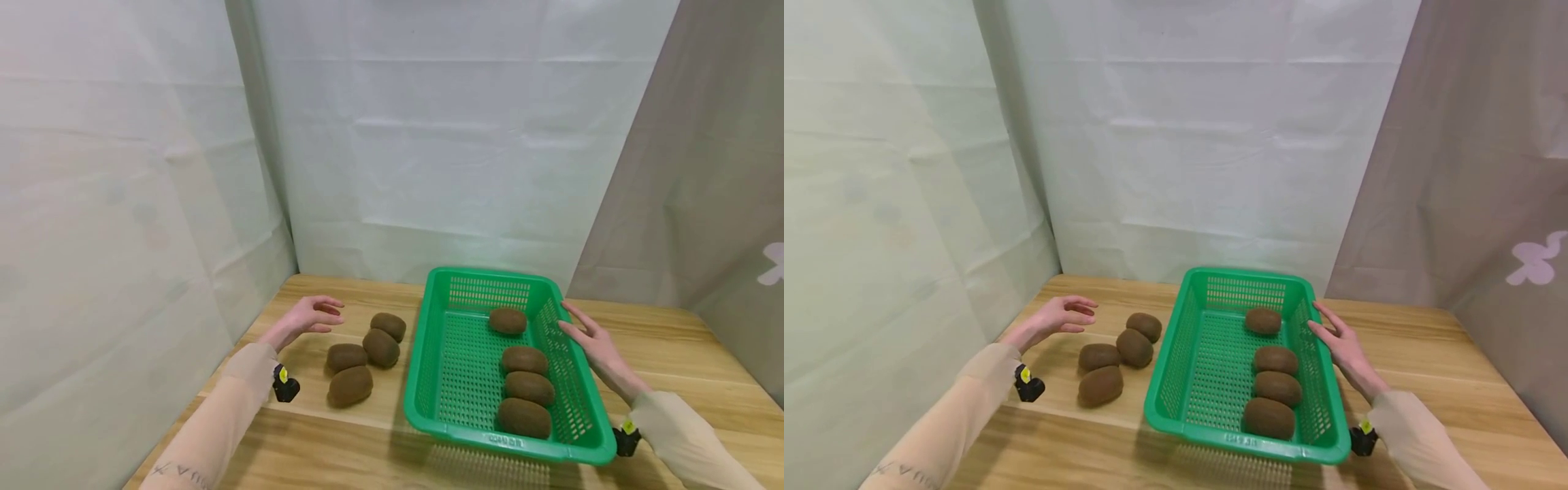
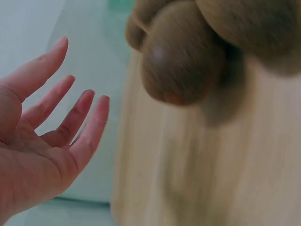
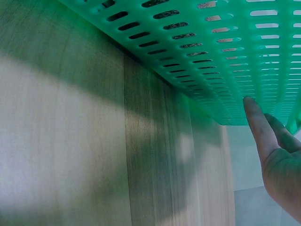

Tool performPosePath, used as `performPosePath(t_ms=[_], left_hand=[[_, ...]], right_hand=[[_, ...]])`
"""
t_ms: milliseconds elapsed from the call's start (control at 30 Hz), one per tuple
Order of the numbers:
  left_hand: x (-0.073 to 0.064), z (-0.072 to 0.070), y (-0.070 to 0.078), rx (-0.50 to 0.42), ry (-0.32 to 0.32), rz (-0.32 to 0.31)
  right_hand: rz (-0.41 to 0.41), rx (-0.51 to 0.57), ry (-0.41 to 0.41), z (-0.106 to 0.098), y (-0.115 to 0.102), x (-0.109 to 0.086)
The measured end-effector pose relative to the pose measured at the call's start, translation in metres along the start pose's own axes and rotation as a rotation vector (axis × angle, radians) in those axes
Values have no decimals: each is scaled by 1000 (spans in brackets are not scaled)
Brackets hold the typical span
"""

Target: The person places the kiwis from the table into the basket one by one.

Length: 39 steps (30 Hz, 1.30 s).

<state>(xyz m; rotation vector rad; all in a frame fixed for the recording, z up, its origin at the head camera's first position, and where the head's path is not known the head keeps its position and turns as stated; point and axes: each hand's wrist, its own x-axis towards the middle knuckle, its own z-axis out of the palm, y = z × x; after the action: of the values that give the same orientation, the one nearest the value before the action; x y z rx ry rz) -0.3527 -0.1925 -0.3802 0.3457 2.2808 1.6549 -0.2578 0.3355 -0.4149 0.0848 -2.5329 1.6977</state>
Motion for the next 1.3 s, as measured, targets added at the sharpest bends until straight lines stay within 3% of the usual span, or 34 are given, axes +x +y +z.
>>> performPosePath(t_ms=[333,500,700,1000,1300], left_hand=[[-13,-13,-32,11,-118,-40],[-17,-12,-42,31,-161,-54],[-17,-5,-53,-26,-205,-60],[-20,3,-54,-6,-223,-67],[-22,4,-58,-36,-213,-19]], right_hand=[[-9,2,-13,-1,2,-1],[-15,6,-21,-2,3,-1],[-10,-5,-26,-2,3,-1],[-12,13,-27,0,4,-1],[-15,11,-16,1,5,0]])
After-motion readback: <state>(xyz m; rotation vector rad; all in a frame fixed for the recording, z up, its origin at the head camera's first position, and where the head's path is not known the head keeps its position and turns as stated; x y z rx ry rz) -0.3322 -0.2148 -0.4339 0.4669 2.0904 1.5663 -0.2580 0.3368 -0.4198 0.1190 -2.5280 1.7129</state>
